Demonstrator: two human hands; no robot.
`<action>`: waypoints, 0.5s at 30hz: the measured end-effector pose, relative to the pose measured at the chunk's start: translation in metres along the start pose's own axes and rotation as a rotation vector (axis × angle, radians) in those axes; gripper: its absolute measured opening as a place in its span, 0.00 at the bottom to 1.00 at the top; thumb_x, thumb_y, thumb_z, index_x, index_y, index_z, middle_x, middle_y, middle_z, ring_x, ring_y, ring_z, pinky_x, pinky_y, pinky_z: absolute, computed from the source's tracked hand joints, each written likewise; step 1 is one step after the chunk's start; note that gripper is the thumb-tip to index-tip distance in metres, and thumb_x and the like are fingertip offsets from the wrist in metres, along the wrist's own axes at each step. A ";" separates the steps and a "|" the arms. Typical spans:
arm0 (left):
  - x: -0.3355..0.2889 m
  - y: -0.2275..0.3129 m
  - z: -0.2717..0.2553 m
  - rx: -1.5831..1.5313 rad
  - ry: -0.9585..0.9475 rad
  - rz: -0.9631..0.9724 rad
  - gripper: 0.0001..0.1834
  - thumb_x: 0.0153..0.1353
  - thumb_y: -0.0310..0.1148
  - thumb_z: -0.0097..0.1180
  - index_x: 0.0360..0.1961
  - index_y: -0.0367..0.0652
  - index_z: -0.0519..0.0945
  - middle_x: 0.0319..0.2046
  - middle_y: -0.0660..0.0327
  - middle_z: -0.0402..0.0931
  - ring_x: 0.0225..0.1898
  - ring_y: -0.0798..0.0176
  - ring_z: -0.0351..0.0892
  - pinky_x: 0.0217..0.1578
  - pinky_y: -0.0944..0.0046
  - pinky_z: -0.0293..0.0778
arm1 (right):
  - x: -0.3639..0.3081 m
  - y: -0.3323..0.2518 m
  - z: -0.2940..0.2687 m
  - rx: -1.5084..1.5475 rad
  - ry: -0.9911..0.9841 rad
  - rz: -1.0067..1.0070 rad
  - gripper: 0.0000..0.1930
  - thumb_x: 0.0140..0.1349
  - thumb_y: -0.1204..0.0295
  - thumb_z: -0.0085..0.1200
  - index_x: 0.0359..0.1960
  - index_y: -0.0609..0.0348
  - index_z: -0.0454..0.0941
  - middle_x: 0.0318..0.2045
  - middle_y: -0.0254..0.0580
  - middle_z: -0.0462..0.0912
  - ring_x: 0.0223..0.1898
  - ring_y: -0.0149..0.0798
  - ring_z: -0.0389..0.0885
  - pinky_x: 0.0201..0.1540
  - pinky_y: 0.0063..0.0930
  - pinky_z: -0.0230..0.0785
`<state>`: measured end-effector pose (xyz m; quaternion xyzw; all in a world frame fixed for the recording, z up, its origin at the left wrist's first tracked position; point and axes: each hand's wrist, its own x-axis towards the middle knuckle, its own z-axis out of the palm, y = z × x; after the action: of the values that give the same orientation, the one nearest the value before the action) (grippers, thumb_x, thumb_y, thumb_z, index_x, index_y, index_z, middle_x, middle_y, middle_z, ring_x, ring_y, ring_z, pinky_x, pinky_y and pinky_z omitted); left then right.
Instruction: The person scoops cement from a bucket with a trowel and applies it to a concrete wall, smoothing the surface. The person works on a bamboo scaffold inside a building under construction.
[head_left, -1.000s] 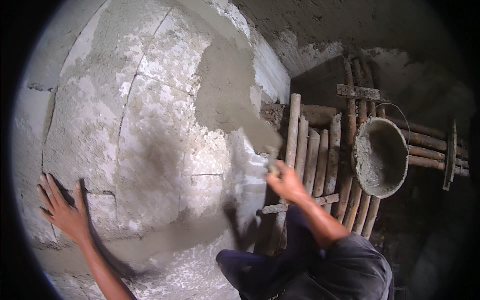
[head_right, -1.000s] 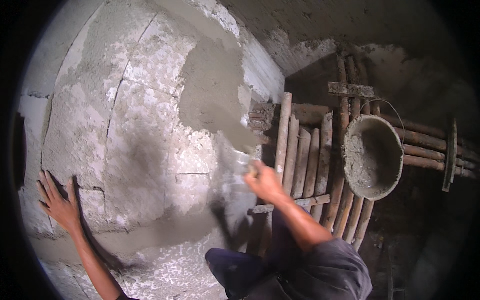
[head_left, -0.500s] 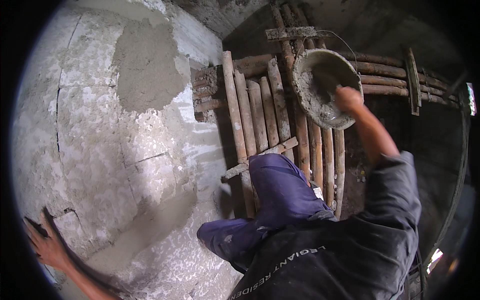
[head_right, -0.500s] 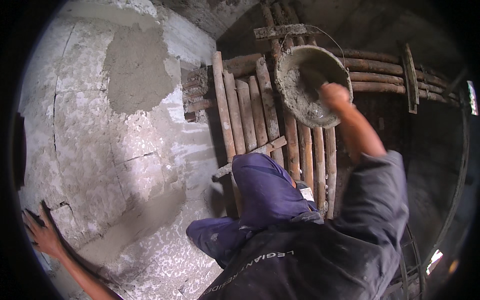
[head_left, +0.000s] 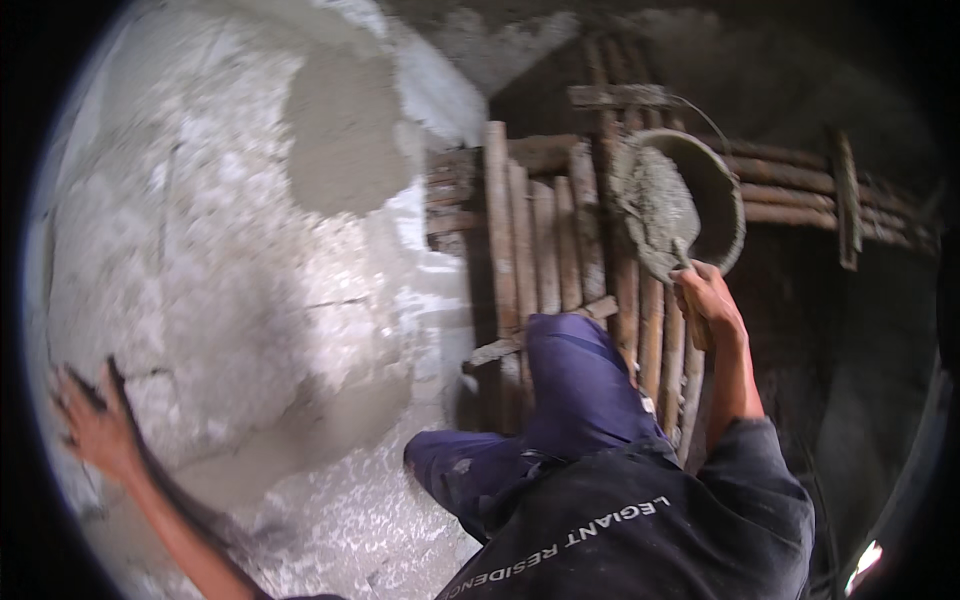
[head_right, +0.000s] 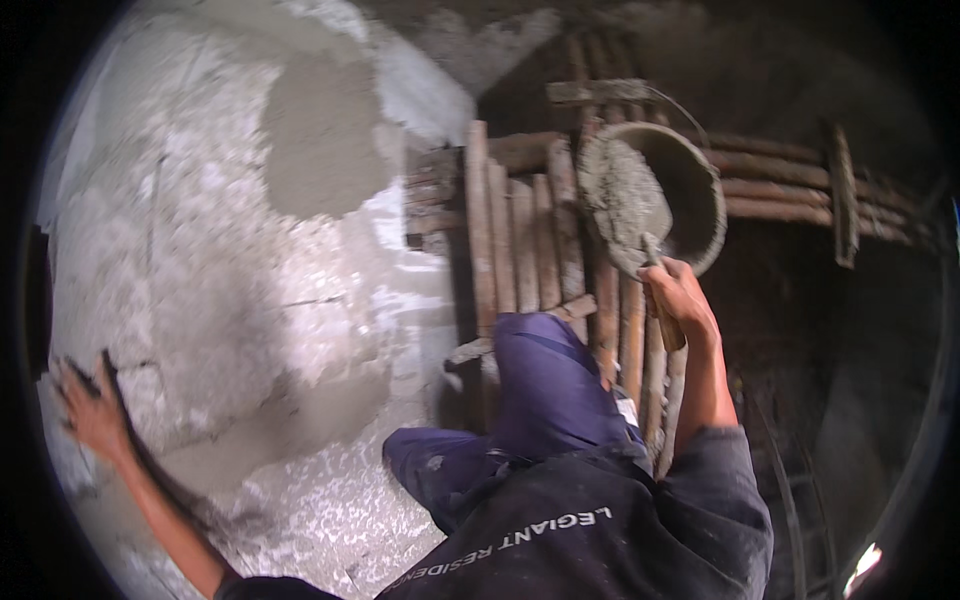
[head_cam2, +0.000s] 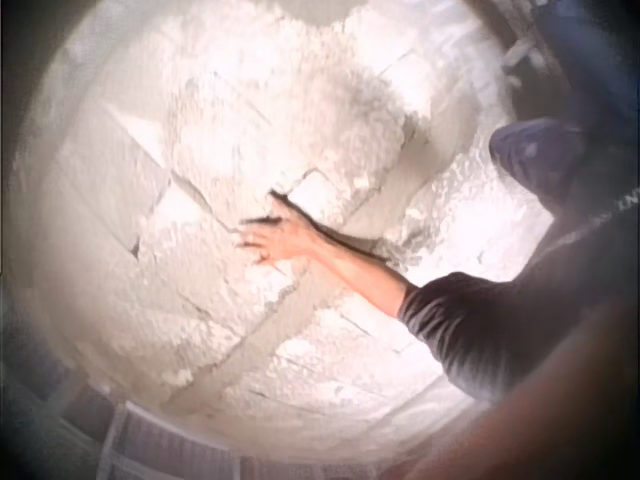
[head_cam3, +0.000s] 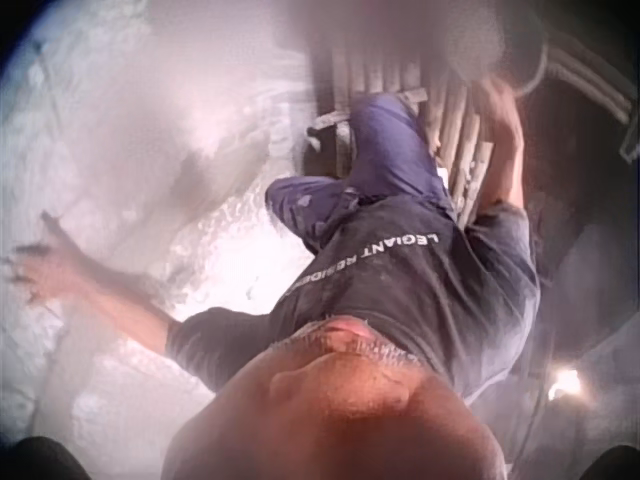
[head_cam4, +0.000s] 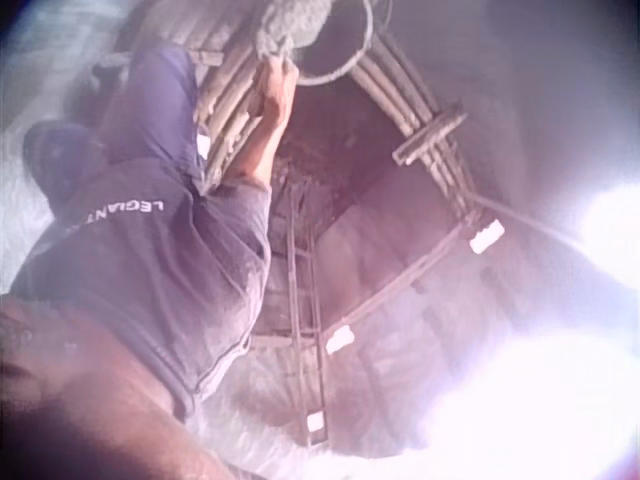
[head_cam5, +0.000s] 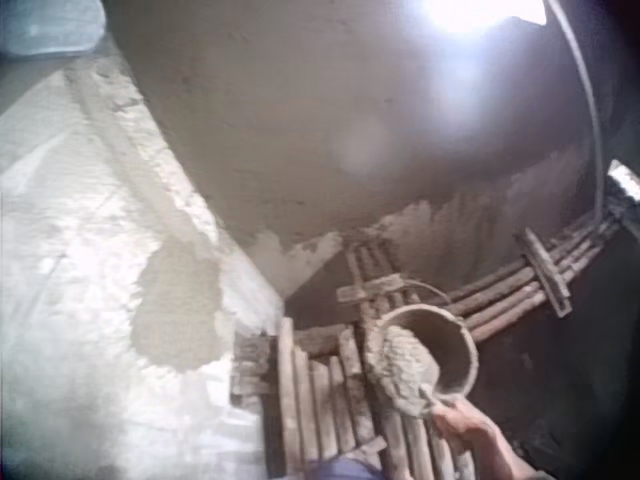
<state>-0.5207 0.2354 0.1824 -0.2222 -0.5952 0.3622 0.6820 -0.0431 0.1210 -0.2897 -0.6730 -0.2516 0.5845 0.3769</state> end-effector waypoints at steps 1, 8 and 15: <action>0.000 0.019 0.003 -0.090 0.018 0.003 0.36 0.58 0.63 0.39 0.63 0.58 0.59 0.64 0.69 0.56 0.65 0.60 0.52 0.59 0.39 0.49 | -0.011 -0.015 0.006 0.085 0.085 -0.023 0.11 0.53 0.65 0.47 0.28 0.61 0.72 0.16 0.34 0.70 0.16 0.29 0.67 0.20 0.25 0.60; 0.002 0.002 0.068 -0.599 0.624 0.035 0.35 0.59 0.60 0.40 0.64 0.55 0.58 0.66 0.70 0.51 0.67 0.60 0.49 0.60 0.38 0.47 | 0.045 -0.122 0.167 0.708 0.402 -0.496 0.11 0.54 0.70 0.55 0.36 0.61 0.72 0.20 0.30 0.71 0.20 0.24 0.69 0.22 0.18 0.63; 0.002 0.037 0.020 -0.462 0.184 -0.038 0.35 0.59 0.59 0.42 0.64 0.54 0.59 0.65 0.70 0.52 0.67 0.60 0.48 0.61 0.40 0.44 | 0.130 -0.156 0.348 0.051 0.558 -0.675 0.09 0.59 0.65 0.45 0.32 0.59 0.71 0.28 0.50 0.75 0.31 0.50 0.73 0.34 0.40 0.66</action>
<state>-0.5486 0.2578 0.1602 -0.3931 -0.6019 0.1818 0.6709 -0.3428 0.3884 -0.2531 -0.6757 -0.3317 0.2305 0.6166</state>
